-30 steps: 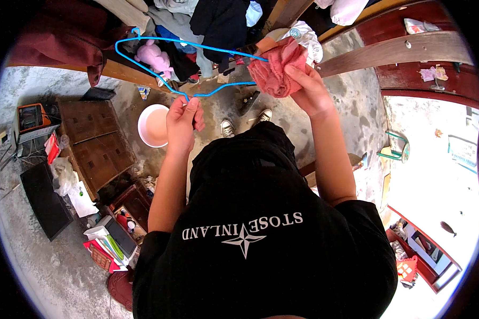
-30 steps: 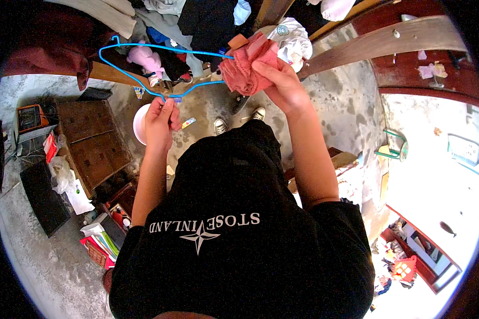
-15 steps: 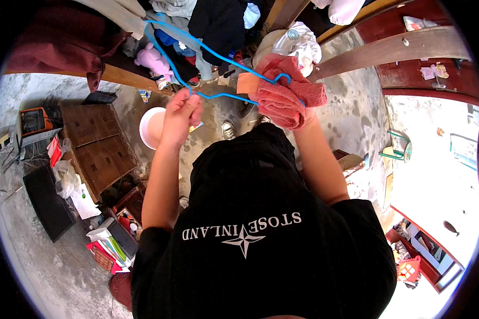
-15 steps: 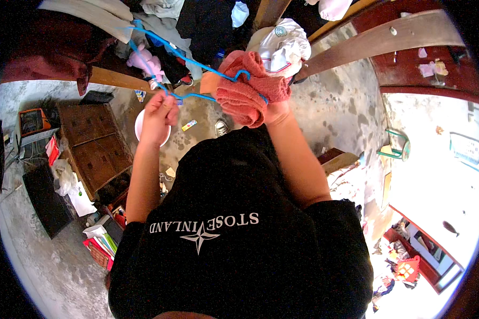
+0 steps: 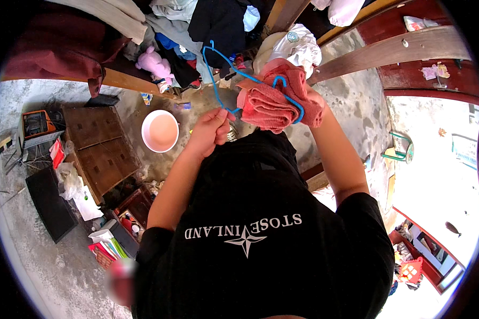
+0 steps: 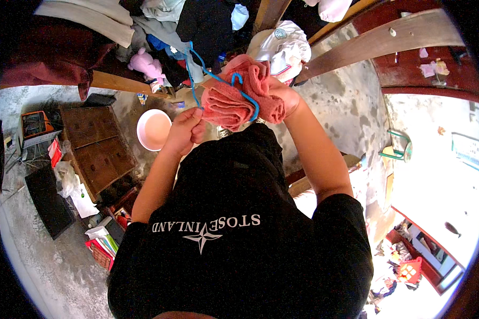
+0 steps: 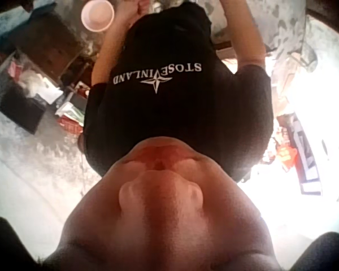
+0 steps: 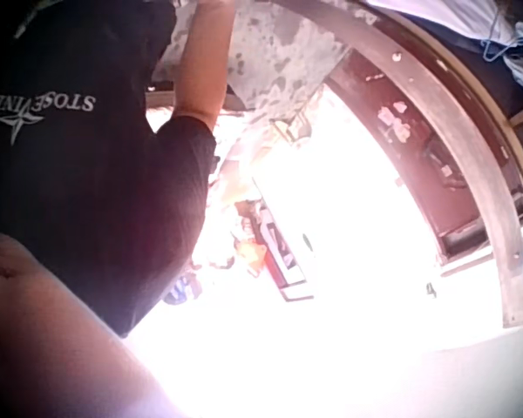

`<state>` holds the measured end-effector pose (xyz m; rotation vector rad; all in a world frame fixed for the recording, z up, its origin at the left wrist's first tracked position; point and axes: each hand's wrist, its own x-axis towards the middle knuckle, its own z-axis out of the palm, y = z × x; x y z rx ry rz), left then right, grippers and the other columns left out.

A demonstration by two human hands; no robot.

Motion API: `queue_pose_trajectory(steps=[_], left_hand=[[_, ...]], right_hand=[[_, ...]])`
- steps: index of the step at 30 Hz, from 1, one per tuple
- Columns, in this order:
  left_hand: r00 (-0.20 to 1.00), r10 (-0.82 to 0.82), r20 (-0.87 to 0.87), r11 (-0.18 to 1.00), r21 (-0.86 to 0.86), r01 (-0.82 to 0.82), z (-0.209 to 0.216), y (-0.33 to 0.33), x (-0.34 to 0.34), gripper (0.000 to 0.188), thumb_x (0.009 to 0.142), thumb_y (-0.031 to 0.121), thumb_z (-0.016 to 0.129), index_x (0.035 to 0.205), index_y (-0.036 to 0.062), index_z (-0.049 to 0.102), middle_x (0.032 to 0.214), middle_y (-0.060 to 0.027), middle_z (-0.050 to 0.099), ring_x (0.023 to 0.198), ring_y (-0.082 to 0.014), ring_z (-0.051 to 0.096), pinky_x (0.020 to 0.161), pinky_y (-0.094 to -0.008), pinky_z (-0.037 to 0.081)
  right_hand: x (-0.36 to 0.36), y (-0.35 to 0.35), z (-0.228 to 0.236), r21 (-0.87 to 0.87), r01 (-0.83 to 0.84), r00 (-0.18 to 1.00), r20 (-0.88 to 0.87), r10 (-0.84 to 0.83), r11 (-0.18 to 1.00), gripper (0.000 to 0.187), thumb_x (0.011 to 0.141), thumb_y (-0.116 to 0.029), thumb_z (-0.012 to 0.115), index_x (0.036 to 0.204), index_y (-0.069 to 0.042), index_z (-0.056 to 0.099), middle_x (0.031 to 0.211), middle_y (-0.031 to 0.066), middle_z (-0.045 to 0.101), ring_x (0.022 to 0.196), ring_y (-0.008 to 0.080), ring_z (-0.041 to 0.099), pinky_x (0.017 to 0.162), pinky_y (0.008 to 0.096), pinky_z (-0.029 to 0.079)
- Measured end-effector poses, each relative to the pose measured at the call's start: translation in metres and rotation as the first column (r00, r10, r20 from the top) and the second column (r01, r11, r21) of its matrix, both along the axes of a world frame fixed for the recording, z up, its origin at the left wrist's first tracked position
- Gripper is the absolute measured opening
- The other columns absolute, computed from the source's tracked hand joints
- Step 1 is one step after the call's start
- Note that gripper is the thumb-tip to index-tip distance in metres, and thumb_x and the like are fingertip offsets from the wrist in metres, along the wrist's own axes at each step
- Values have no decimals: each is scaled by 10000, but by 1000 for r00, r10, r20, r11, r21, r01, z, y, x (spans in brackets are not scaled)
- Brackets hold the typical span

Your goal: The person takes a pink cloth and wraps it around the bottom bar of a blue plastic hanger before tying it in place.

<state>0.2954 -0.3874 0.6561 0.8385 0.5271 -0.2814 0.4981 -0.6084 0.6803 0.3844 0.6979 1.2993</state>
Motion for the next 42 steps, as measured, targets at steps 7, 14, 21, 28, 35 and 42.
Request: queue_pose_trajectory(steps=[7,14,21,28,35,42], left_hand=[[996,-27,85,934,357,-6,40,-24,15,330,1096,317,505,1064,5,606,644,35,421,499,-54,318,434,-247,265],[994,88,-72,982,173,-74,30,5,9,320,1090,319,522,1036,14,602,634,41,406,486,-51,306,424,-242,238],[989,58,-135,966,257,-22,7,7,8,324,1077,330,548,964,29,591,632,33,436,454,-51,304,397,-240,220],[972,65,-228,935,353,20,-1,14,12,294,1063,293,563,933,36,625,627,29,472,470,-53,346,414,-252,274],[967,-247,-61,343,928,146,-17,12,12,190,950,190,614,951,20,700,806,-168,710,735,-313,691,671,-399,532],[941,-319,112,122,990,-77,-21,0,17,201,935,164,592,923,2,710,859,-220,724,807,-429,700,718,-477,555]], right_hand=[[-33,44,-6,-300,129,336,910,243,945,578,953,-280,727,1444,-112,472,1406,55,579,1297,263,569,1095,466,465],[-10,-8,-2,-213,301,149,973,175,930,804,852,-232,832,1500,-24,402,1443,95,554,1348,277,530,1148,458,404],[-31,16,33,-240,463,-220,901,373,853,894,697,-4,906,1464,28,447,1366,100,619,1219,198,616,1032,369,513],[-51,32,49,-163,593,-613,544,574,788,638,802,-34,817,1379,-5,545,1328,127,600,1217,226,589,1018,348,481],[-70,42,58,-197,569,-395,786,476,798,571,795,-35,821,1311,3,579,1286,108,599,1190,238,586,1032,348,454],[-89,56,62,16,754,-531,603,595,656,504,765,-72,824,1225,-12,626,1191,152,632,1103,350,612,977,401,476]])
